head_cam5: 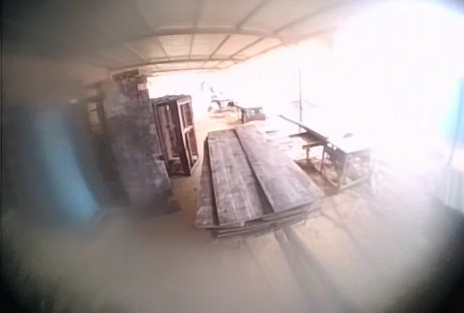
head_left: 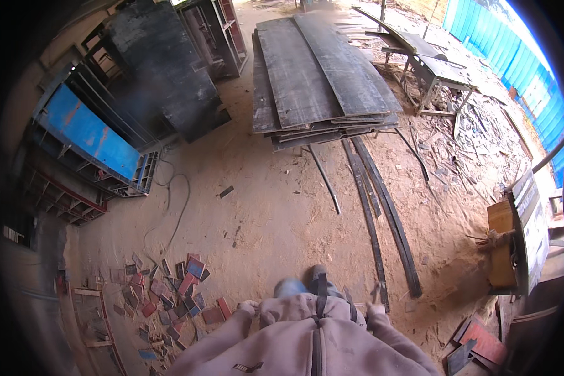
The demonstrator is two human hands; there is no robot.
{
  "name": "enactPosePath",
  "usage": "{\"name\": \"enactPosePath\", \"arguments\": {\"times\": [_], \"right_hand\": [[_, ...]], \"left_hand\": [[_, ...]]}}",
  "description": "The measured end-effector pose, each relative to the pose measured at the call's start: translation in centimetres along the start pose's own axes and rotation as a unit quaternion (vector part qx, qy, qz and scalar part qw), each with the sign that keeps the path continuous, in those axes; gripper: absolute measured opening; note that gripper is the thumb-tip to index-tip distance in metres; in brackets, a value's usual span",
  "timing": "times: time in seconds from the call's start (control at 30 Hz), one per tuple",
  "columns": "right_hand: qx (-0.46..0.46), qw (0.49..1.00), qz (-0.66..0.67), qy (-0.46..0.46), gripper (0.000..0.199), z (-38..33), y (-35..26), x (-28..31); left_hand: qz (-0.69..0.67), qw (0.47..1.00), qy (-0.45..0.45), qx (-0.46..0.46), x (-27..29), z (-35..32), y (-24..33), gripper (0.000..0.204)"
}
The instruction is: The person uses a hammer to chip away old paint and debris from large wooden boards. They repeatedly strike the surface, flip the boards, and move them to continue the stripping process.
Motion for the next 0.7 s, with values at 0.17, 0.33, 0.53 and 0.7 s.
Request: {"name": "enactPosePath", "arguments": {"times": [0.17,0.33,0.53,0.7], "right_hand": [[0.115,0.984,0.129,0.031,0.030,1.9,-22.3,4.1],[0.281,0.903,0.317,0.080,0.024,-0.3,-39.5,7.7],[0.228,0.889,0.374,0.133,0.021,1.2,-50.7,14.7],[0.200,0.928,0.294,0.111,0.021,8.8,-57.4,19.5]], "left_hand": [[0.086,0.991,0.071,-0.074,-6.8,2.4,10.5,0.021],[0.031,0.999,-0.004,-0.039,-14.2,11.7,22.0,0.013],[0.095,0.993,-0.042,-0.059,-23.7,20.0,39.8,0.013],[0.113,0.982,-0.075,-0.129,-33.6,22.0,54.3,0.019]]}}
Point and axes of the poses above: each hand's wrist, its own z-axis towards the middle knuckle, its own x-axis out of the back of the hand, y = z × x, the point moved 9 cm from there along z, towards the middle knuckle, and after that the axes turned 9 degrees about -z, right-handed, at the moved point
